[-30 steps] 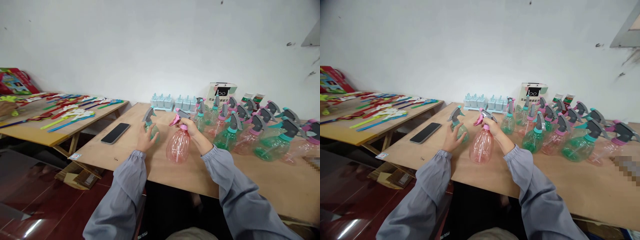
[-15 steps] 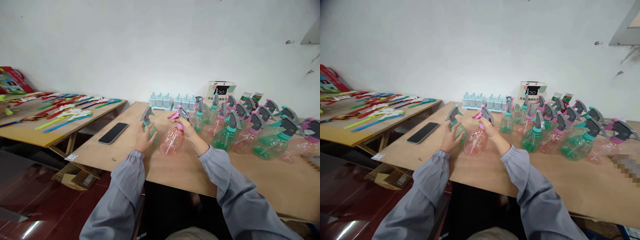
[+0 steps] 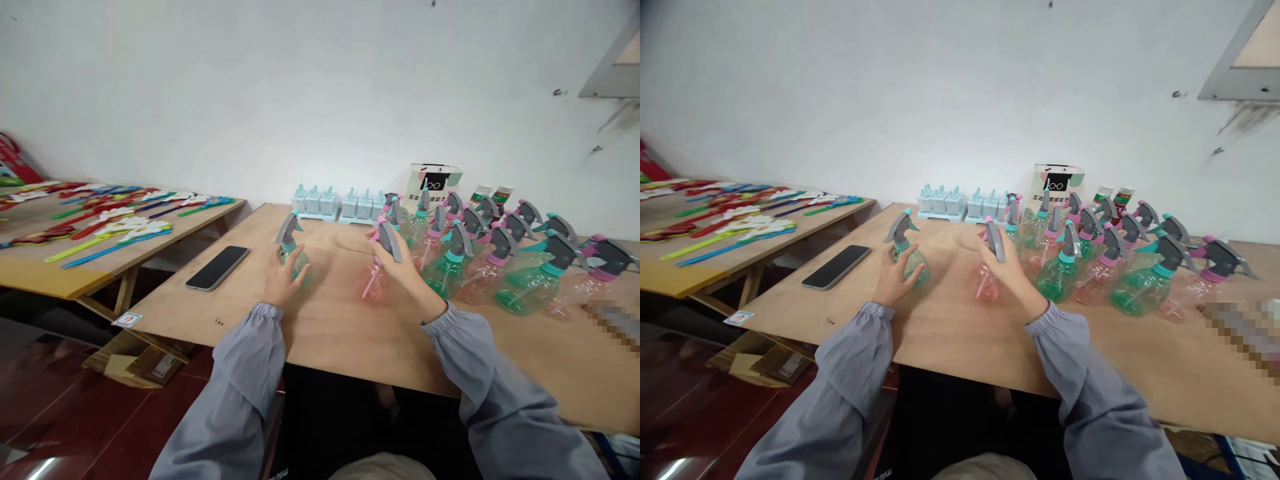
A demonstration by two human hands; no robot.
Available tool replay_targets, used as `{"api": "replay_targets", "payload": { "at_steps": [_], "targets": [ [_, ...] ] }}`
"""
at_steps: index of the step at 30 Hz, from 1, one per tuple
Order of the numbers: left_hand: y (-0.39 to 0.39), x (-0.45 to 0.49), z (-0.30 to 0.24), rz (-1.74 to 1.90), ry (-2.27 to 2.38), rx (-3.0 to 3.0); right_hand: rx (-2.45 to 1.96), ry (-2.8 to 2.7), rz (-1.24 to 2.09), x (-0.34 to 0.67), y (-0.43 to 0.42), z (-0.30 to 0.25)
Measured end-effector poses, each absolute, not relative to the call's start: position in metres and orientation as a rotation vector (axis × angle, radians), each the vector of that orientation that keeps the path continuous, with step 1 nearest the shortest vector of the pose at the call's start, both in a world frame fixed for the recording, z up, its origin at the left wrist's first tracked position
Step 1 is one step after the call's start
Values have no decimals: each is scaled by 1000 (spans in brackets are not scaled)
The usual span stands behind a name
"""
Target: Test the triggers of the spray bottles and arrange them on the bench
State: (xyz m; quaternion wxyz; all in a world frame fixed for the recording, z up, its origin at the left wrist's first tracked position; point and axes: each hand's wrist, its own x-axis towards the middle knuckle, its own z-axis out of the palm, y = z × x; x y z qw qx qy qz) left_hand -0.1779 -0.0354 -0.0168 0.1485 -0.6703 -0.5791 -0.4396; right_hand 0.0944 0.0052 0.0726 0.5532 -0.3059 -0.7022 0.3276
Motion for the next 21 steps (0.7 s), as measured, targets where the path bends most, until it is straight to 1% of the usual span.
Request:
{"api": "replay_targets", "payload": {
  "at_steps": [4,9,13,15,18,21],
  "targets": [
    [-36,-174,-17,-1213,-1685,-1928,-885,-1578,519,130,16,64],
    [-40,-166,-16,-1118,-1736,-1973,-961,-1467,487,139,29,45],
    [-58,-152,-15,-1091,-1732,-1934,-1011,-1413,472,140,35,26],
    [-73,-146,-15,-1172,-1648,-1858,-1025,-1384,526,142,36,15],
    [-88,-149,-13,-1432,-1500,-1705,-997,-1342,618,143,33,0],
    [-77,-164,2,-1676,-1587,-1658,-1008,-1360,665,141,27,-9]
  ]
}}
